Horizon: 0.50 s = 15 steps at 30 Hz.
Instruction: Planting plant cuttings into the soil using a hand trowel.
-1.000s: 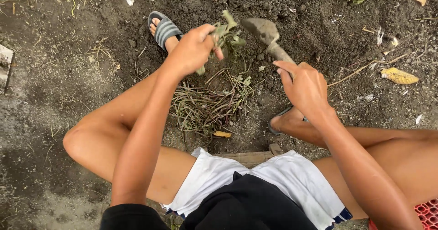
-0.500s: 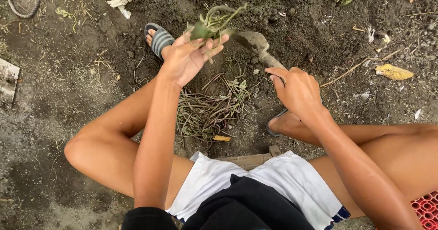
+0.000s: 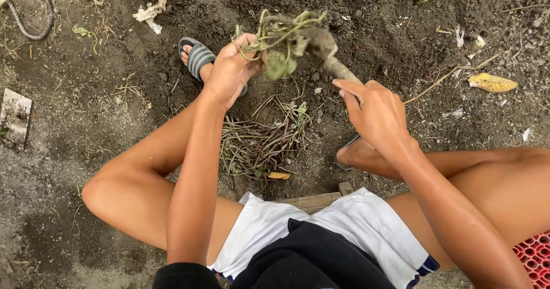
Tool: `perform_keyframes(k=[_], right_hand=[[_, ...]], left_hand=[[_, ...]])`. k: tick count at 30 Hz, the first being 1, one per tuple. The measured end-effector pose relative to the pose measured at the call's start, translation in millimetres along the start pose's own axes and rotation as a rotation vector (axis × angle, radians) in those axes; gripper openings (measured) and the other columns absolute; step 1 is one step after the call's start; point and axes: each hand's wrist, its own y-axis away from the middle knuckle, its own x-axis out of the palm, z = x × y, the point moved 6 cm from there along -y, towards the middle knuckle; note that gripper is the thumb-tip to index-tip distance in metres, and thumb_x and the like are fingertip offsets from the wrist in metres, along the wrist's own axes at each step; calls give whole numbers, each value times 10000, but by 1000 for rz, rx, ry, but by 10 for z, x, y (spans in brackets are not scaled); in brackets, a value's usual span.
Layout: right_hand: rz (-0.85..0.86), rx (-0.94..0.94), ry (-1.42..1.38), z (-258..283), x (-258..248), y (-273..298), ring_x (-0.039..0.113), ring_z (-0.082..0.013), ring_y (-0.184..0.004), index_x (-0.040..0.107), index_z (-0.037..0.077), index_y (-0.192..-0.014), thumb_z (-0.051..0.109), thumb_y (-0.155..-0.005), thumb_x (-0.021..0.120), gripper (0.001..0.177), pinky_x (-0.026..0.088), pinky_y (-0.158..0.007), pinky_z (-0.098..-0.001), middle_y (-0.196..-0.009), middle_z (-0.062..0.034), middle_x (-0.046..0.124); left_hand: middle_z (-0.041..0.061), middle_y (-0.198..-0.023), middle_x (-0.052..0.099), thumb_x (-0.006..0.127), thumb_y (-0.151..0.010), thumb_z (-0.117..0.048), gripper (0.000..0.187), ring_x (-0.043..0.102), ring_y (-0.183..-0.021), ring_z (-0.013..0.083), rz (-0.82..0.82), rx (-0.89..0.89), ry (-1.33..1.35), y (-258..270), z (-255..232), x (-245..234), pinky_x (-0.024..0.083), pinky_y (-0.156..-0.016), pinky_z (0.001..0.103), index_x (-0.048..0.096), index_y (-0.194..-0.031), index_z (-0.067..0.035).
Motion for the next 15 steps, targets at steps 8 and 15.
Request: perform_keyframes(k=[8,15], right_hand=[[-340,-68,82,6,-369,26,370,-184,-465,713,173,-1396,228,-1116,610,304,352,-372,-318,-813,-111,477],[-281,-43,172,123,-439,24,648,-202,-559,752,212,-1304,395,-1064,701,307,547,-497,-340,-902,-181,614]], left_hand=[[63,-1004,604,434,-1087,-59,187,519,-695,135,29,5,-190,22,-36,411,467,-609,247,609,-1047,-111],[52,-901,519,334,-1095,-85,288,503,-679,105,90,39,-394,21,73,776,458,-565,204,612,-1169,-55]])
